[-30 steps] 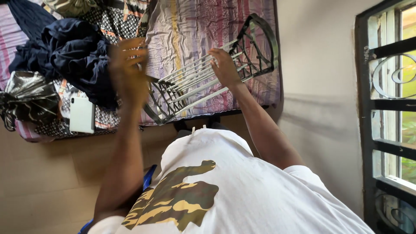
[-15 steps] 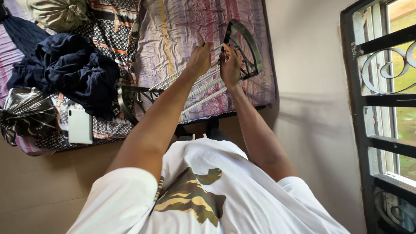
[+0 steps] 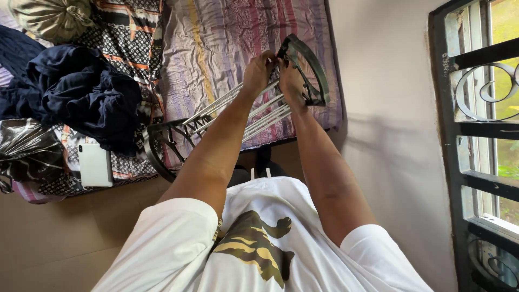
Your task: The person assembles a metal drying rack by inserting multiple thin metal rods into slots on a frame. They repeatedly pick up rods from a blue chair and insert them into the rack, then remove and reinsert them several times. The task occurs in a bedroom with a bed and window visible.
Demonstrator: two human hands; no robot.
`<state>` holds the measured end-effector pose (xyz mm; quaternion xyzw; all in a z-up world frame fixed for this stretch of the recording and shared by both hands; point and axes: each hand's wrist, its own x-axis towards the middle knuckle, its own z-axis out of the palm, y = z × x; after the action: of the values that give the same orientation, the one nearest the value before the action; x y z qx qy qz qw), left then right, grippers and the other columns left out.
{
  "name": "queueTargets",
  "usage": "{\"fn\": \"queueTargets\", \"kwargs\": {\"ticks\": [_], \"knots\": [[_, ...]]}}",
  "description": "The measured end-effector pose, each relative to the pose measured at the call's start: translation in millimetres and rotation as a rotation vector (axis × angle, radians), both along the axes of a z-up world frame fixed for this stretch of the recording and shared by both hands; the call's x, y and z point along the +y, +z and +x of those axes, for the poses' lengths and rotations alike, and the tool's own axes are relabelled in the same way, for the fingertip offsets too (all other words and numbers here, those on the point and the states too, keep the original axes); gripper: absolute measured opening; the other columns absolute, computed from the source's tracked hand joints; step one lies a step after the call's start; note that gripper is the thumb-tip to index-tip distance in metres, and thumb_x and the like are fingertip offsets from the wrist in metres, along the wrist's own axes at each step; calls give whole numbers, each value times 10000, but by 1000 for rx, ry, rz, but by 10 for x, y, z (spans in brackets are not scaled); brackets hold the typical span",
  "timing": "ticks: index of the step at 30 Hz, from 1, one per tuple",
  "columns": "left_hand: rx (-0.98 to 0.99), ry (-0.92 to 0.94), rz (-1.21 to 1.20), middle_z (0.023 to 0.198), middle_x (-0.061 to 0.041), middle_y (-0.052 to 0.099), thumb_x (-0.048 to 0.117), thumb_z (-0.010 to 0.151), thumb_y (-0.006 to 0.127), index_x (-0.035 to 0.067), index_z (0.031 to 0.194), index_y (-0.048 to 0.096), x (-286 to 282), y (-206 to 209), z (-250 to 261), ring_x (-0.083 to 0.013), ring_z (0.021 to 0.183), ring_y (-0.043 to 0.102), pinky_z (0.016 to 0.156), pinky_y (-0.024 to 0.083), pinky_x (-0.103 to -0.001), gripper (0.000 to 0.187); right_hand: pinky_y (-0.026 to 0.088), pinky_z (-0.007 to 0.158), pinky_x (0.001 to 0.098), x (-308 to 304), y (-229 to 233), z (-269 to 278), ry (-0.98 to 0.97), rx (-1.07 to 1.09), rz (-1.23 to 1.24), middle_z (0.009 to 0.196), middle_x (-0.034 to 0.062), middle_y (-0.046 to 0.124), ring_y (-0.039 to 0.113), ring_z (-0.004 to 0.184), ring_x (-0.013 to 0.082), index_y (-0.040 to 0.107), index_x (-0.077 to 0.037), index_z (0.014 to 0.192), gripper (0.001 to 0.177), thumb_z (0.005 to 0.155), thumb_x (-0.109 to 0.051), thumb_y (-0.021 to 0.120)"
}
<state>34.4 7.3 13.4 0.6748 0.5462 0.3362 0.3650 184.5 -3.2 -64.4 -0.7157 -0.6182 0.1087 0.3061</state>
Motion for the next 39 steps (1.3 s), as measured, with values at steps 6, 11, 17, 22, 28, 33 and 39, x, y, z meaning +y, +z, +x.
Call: {"fn": "queueTargets", "kwargs": {"ticks": [6,11,17,22,28,33,39], "knots": [[-16,-115,-52,958,-183,737,121,1003,625,73,1167,690,99,-278,-77,-339,830,729,711,544,-451,183,505,718,485,-171,134,-33,93,-38,18,1050,176,705,692,921,386,604,-74,1250,227,1109,-248,571],[-27,-214,-279,829,-127,703,165,997,655,73,1127,728,312,-378,-129,-245,717,664,677,513,-411,176,537,734,431,-143,71,-29,193,-105,287,1066,170,668,707,950,335,506,-63,1306,216,1135,-193,493],[-50,-333,-476,711,-15,658,233,1036,578,135,1234,713,363,-395,-267,-122,583,551,551,462,-326,259,512,703,465,-203,240,-11,231,-25,260,1032,143,710,693,891,357,593,-138,1279,203,1110,-210,508],[-192,-347,-676,702,11,587,269,1090,538,113,1256,763,311,-441,-556,-96,531,405,472,337,-308,320,523,695,476,-144,268,87,78,-88,-42,999,168,711,691,855,369,643,-104,1200,274,1124,-337,520],[-218,-284,-627,709,3,607,314,1069,586,73,1166,682,552,51,-588,-95,530,460,453,385,-298,277,519,840,496,28,227,-138,-115,33,-406,1205,210,664,648,1045,377,574,-46,1334,423,1106,-392,489],[-217,-283,-362,711,21,573,372,1086,489,123,1175,661,707,919,-586,-67,555,522,462,455,-263,315,465,1032,500,-71,397,-244,-40,235,-169,1395,259,568,555,1269,407,433,43,1477,588,1049,-339,562],[-896,-218,-189,722,3,469,296,1142,481,89,956,517,798,1634,-716,-94,578,379,524,310,-282,280,398,1056,571,-757,979,-726,83,124,231,1445,348,481,447,1325,481,397,108,1489,603,1057,-253,615]]}}
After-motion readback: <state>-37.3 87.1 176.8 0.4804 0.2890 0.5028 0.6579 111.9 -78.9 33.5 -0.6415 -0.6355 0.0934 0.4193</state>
